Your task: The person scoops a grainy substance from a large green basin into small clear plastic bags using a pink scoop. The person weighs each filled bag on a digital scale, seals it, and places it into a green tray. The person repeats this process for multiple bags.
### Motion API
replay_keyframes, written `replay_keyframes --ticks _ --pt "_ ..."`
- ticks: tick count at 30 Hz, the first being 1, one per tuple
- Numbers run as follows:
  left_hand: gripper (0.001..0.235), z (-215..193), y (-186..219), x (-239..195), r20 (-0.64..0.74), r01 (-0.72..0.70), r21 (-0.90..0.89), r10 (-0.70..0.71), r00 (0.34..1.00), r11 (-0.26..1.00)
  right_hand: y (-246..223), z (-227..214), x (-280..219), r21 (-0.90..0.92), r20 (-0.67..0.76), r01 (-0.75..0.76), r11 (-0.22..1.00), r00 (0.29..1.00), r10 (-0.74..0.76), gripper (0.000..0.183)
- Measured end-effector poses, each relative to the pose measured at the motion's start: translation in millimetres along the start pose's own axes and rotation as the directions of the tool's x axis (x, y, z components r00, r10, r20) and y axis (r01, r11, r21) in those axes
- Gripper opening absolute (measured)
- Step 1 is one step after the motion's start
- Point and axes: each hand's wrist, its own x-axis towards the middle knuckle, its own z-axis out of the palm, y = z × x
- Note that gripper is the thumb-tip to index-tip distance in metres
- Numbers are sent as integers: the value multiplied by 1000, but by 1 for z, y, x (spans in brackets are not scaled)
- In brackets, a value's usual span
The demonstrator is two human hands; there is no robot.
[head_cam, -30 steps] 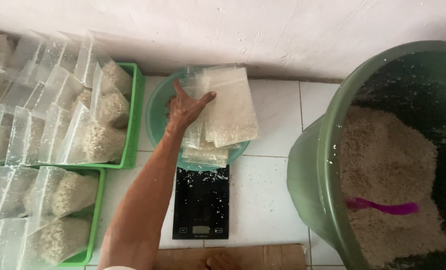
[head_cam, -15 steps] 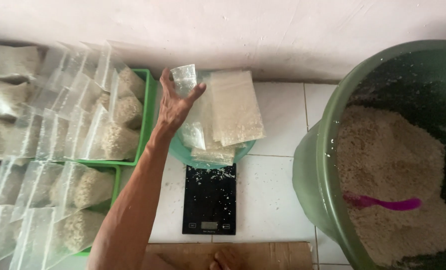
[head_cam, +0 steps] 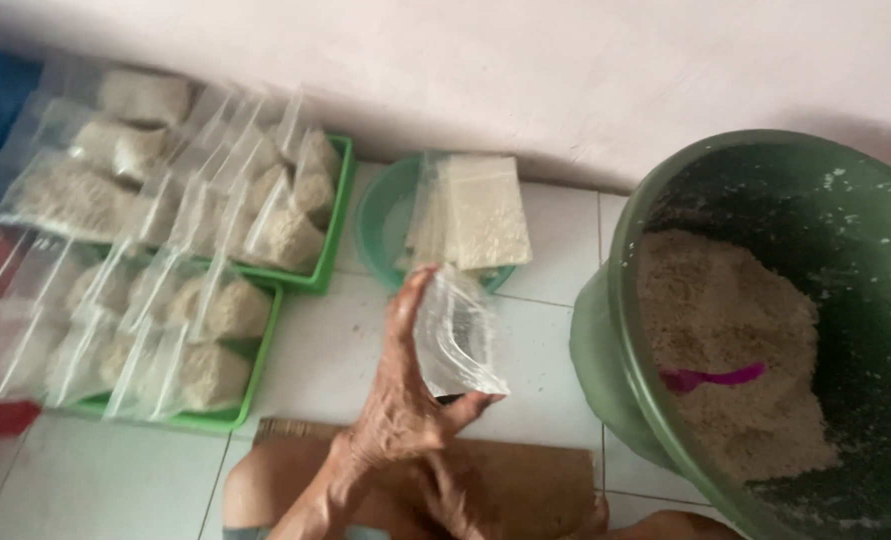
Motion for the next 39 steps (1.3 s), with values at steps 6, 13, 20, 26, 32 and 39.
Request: replay_keyframes --ticks 6,13,20,26,32,39 --pt "82 0 32 -38 7 -65 50 65 998 997 -171 -169 -49 245 -192 248 937 960 -204 55" --pt "95 8 48 -37 127 -112 -28 115 985 993 -222 -294 -112 477 -495 659 581 748 -442 20" --pt "102 35 78 38 -47 -160 -48 158 986 986 -235 -406 -115 -44 -397 596 802 726 -561 27" --pt "97 115 81 94 -91 -175 -249 157 983 952 -175 -457 -46 -461 -293 364 809 799 -526 16" --pt "106 200 7 91 -54 -262 14 262 964 965 -121 -442 46 -964 31 218 150 655 -755 12" --pt "100 214 -4 89 28 -226 45 225 974 973 -112 -419 92 -977 193 133 -164 878 -439 10"
